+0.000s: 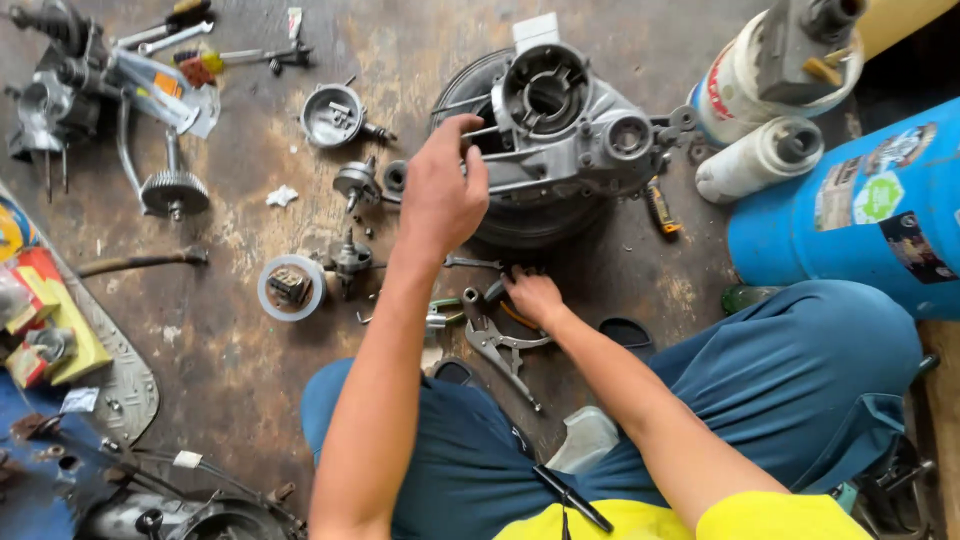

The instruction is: The person sits on the workshop floor with a motorcycle engine/swingarm assembly resting on a tire. They use a yellow utility knife to scrape and cut along the edge of the aluminum casing, repeatedly repositioning and flipping the heavy assembly to reach different sides, and continue scraping the casting edges.

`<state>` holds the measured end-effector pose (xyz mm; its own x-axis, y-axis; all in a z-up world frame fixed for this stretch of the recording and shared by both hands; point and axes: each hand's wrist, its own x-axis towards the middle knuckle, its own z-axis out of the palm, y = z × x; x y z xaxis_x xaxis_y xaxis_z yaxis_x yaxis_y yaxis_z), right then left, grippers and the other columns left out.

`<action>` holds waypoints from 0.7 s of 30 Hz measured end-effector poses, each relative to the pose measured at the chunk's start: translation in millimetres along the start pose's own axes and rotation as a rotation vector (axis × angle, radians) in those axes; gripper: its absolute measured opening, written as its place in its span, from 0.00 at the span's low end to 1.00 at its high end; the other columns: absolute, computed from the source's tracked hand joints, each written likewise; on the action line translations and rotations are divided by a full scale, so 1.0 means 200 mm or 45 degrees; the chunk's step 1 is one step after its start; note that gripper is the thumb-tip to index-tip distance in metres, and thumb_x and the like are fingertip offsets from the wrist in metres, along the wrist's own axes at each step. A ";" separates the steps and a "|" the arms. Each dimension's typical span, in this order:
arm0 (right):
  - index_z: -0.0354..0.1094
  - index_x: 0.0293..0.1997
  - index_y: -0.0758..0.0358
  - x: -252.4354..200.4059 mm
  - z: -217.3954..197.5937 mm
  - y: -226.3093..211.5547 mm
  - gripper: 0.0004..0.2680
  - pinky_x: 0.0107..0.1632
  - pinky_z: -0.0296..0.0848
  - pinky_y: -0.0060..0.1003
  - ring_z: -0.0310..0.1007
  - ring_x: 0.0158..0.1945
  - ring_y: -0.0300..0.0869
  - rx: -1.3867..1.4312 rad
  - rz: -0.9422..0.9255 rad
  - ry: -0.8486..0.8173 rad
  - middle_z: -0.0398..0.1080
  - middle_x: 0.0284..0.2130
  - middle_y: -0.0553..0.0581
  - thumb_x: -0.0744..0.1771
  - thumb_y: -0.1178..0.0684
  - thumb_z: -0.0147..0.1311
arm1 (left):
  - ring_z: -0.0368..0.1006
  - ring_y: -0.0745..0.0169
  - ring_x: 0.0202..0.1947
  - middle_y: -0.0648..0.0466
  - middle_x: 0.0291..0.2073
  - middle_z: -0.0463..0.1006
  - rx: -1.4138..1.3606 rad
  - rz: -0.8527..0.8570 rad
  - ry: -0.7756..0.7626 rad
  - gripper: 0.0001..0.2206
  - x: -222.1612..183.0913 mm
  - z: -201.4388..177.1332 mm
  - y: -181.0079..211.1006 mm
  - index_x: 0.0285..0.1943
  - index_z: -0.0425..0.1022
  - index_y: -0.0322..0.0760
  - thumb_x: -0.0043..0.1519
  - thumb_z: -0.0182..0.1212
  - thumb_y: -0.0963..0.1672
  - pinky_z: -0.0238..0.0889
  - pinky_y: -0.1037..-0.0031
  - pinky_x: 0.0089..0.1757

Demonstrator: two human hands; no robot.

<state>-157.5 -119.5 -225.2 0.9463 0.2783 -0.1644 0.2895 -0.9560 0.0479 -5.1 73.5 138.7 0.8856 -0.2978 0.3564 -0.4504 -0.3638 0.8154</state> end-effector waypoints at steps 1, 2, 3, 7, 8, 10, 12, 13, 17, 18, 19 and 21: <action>0.75 0.57 0.45 0.02 0.05 0.01 0.16 0.32 0.79 0.46 0.81 0.32 0.49 -0.015 -0.006 0.006 0.74 0.51 0.59 0.65 0.54 0.48 | 0.79 0.39 0.41 0.43 0.41 0.78 -0.004 0.005 0.016 0.14 0.00 0.02 -0.05 0.58 0.72 0.39 0.63 0.49 0.40 0.73 0.56 0.45; 0.76 0.50 0.47 0.03 0.09 0.01 0.12 0.30 0.78 0.45 0.81 0.30 0.49 -0.054 -0.022 0.069 0.76 0.47 0.59 0.64 0.54 0.49 | 0.79 0.39 0.37 0.46 0.40 0.77 0.187 -0.044 0.005 0.12 0.00 0.03 -0.10 0.55 0.72 0.43 0.63 0.51 0.43 0.73 0.53 0.41; 0.77 0.44 0.50 -0.01 0.14 0.00 0.10 0.29 0.77 0.45 0.80 0.28 0.48 -0.087 -0.041 0.116 0.77 0.43 0.58 0.63 0.54 0.51 | 0.78 0.38 0.33 0.50 0.39 0.75 0.374 -0.110 -0.014 0.10 -0.03 0.06 -0.14 0.52 0.72 0.47 0.64 0.52 0.46 0.73 0.49 0.36; 0.74 0.47 0.49 0.04 0.03 0.11 0.11 0.29 0.77 0.44 0.79 0.27 0.47 -0.116 0.014 0.147 0.77 0.34 0.53 0.62 0.52 0.51 | 0.78 0.44 0.31 0.54 0.37 0.72 0.598 -0.019 0.076 0.10 0.09 0.08 -0.23 0.49 0.73 0.46 0.61 0.58 0.47 0.73 0.54 0.31; 0.70 0.47 0.55 0.06 -0.10 0.13 0.13 0.30 0.77 0.47 0.79 0.28 0.51 0.080 0.113 0.179 0.75 0.31 0.56 0.60 0.49 0.55 | 0.78 0.47 0.31 0.55 0.35 0.72 0.742 0.015 0.047 0.11 0.11 0.11 -0.28 0.46 0.74 0.47 0.59 0.60 0.50 0.74 0.55 0.30; 0.67 0.47 0.60 -0.01 -0.34 0.11 0.17 0.31 0.77 0.50 0.79 0.29 0.55 0.276 0.235 0.189 0.74 0.28 0.59 0.58 0.45 0.59 | 0.77 0.50 0.31 0.57 0.32 0.72 0.866 0.048 -0.007 0.13 0.07 0.27 -0.41 0.43 0.75 0.48 0.57 0.63 0.53 0.74 0.56 0.29; 0.63 0.43 0.56 0.03 -0.60 0.10 0.13 0.34 0.77 0.48 0.79 0.32 0.56 0.656 0.549 0.522 0.73 0.26 0.58 0.58 0.47 0.57 | 0.74 0.47 0.36 0.55 0.32 0.76 1.051 0.128 -0.197 0.21 0.06 0.47 -0.57 0.38 0.80 0.49 0.41 0.73 0.57 0.71 0.57 0.32; 0.63 0.43 0.56 0.03 -0.65 0.12 0.13 0.34 0.77 0.48 0.79 0.32 0.56 0.653 0.553 0.527 0.73 0.26 0.58 0.58 0.47 0.57 | 0.74 0.47 0.36 0.55 0.32 0.76 1.048 0.135 -0.196 0.21 0.08 0.52 -0.60 0.38 0.80 0.49 0.41 0.73 0.57 0.71 0.57 0.32; 0.66 0.42 0.55 0.05 -0.83 0.20 0.10 0.50 0.73 0.47 0.77 0.45 0.57 1.251 1.066 0.877 0.74 0.32 0.63 0.61 0.47 0.54 | 0.66 0.49 0.48 0.54 0.45 0.78 1.568 -0.089 -0.777 0.12 0.16 0.67 -0.74 0.48 0.81 0.47 0.62 0.57 0.51 0.60 0.56 0.40; 0.67 0.41 0.55 0.06 -0.87 0.22 0.11 0.54 0.70 0.46 0.76 0.47 0.57 1.410 1.190 0.954 0.74 0.35 0.63 0.62 0.44 0.54 | 0.63 0.51 0.54 0.56 0.54 0.78 1.758 -0.167 -0.981 0.15 0.18 0.70 -0.78 0.56 0.79 0.50 0.67 0.50 0.52 0.58 0.53 0.44; 0.67 0.41 0.55 0.05 -0.87 0.25 0.11 0.54 0.70 0.46 0.76 0.47 0.57 1.420 1.188 0.956 0.74 0.35 0.63 0.62 0.44 0.54 | 0.63 0.51 0.54 0.56 0.54 0.78 1.768 -0.167 -0.981 0.15 0.17 0.72 -0.86 0.56 0.79 0.50 0.67 0.50 0.52 0.58 0.53 0.44; 0.75 0.42 0.64 0.05 -0.86 0.33 0.18 0.57 0.62 0.50 0.71 0.55 0.56 1.541 1.363 0.750 0.75 0.45 0.71 0.64 0.38 0.47 | 0.66 0.52 0.52 0.55 0.50 0.79 1.760 -0.089 -0.996 0.21 0.16 0.77 -1.03 0.56 0.79 0.47 0.62 0.55 0.57 0.59 0.56 0.43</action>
<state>-104.4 -163.1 -53.9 0.6326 -0.7512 -0.1883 -0.4597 -0.1685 -0.8720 98.9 2.3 -88.4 0.8303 -0.4490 -0.3301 -0.5505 -0.7529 -0.3607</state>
